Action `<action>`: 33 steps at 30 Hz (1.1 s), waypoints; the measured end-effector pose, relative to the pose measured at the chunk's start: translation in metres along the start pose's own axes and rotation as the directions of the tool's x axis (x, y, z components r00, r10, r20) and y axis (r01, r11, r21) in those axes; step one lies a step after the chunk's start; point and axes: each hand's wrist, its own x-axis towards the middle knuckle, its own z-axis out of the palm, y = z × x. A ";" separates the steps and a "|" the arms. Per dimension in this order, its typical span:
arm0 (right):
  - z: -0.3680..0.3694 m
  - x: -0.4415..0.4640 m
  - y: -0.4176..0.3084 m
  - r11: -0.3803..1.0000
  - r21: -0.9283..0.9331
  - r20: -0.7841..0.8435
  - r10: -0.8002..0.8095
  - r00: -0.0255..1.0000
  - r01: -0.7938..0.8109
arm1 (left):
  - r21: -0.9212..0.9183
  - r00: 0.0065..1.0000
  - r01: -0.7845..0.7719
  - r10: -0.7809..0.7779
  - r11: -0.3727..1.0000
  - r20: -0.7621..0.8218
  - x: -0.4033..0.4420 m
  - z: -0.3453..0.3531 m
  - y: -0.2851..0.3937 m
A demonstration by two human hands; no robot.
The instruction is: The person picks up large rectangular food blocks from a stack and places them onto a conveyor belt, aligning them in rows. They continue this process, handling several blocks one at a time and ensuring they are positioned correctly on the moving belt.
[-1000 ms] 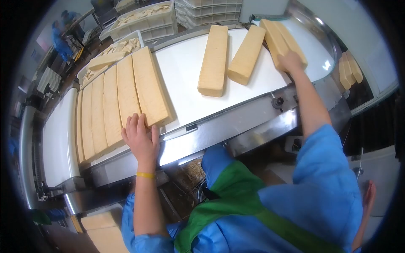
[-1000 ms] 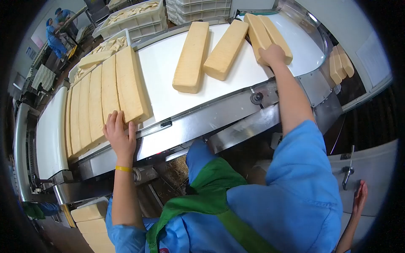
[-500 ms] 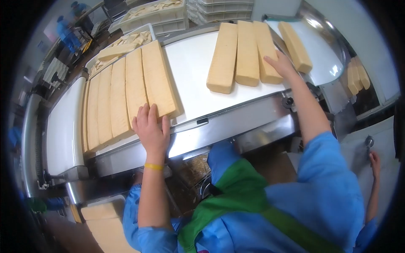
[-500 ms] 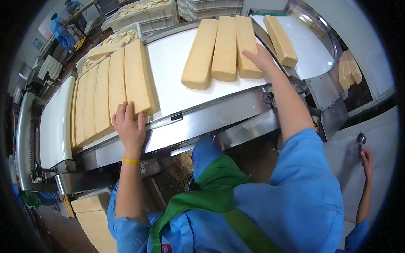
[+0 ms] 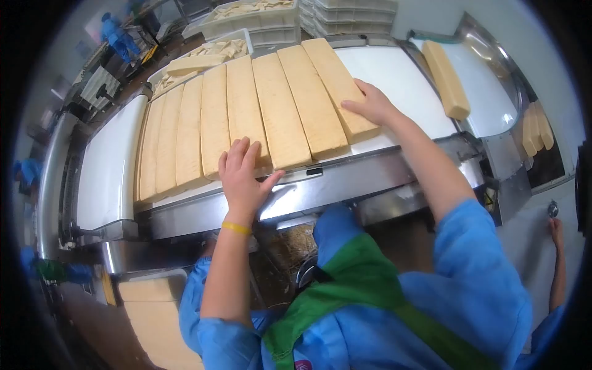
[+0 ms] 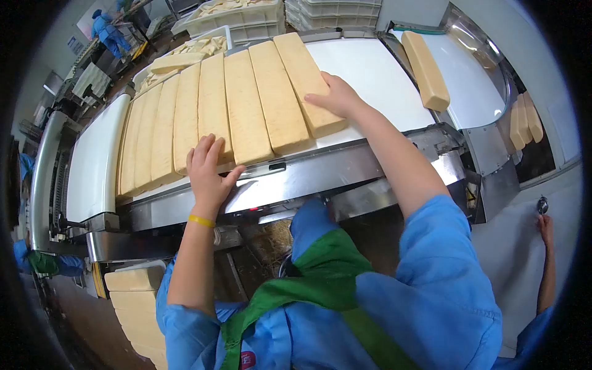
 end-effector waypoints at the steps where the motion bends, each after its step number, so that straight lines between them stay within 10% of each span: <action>1: 0.002 -0.003 0.001 0.995 -0.098 -0.049 -0.019 0.999 0.014 | -0.012 1.000 0.011 -0.011 1.000 -0.005 0.003 -0.001 0.001; 4: 0.000 -0.033 -0.016 0.884 -0.348 0.105 -0.294 0.950 0.312 | -0.008 0.998 0.025 -0.025 1.000 -0.060 0.014 -0.003 0.007; 7: 0.010 -0.043 -0.036 0.911 -0.346 0.046 -0.222 0.974 0.224 | -0.029 0.959 0.273 -0.269 0.962 0.093 0.027 -0.003 0.008; 14: 0.011 -0.031 -0.011 0.895 -0.262 -0.016 -0.378 0.926 0.361 | -0.010 0.992 0.120 -0.121 0.993 -0.033 0.009 0.004 -0.003; 16: -0.019 -0.019 0.017 0.989 0.101 -0.050 -0.101 0.994 0.106 | 0.006 0.994 0.098 -0.098 0.995 -0.048 0.001 0.009 -0.008; 19: -0.087 -0.012 0.100 0.916 -0.398 -0.485 -0.167 0.859 -0.046 | 0.016 0.995 0.085 -0.084 0.996 -0.062 -0.005 0.010 -0.011; 23: -0.171 -0.050 0.180 0.633 -0.301 -0.697 0.365 0.618 -0.713 | 0.026 0.991 0.102 -0.100 0.994 -0.084 -0.005 0.011 -0.011; 27: -0.188 -0.070 0.219 0.874 0.124 -0.546 0.456 0.703 -0.470 | 0.041 0.988 0.124 -0.120 0.991 -0.095 -0.005 0.009 -0.008; 30: -0.214 -0.089 0.188 0.570 0.674 -0.115 0.709 0.696 -0.469 | 0.051 0.986 0.134 -0.128 0.990 -0.104 -0.007 0.009 -0.008; 33: -0.214 -0.066 0.203 0.736 0.340 -0.426 0.676 0.602 -0.586 | 0.082 0.986 0.131 -0.121 0.988 -0.114 -0.007 0.010 -0.008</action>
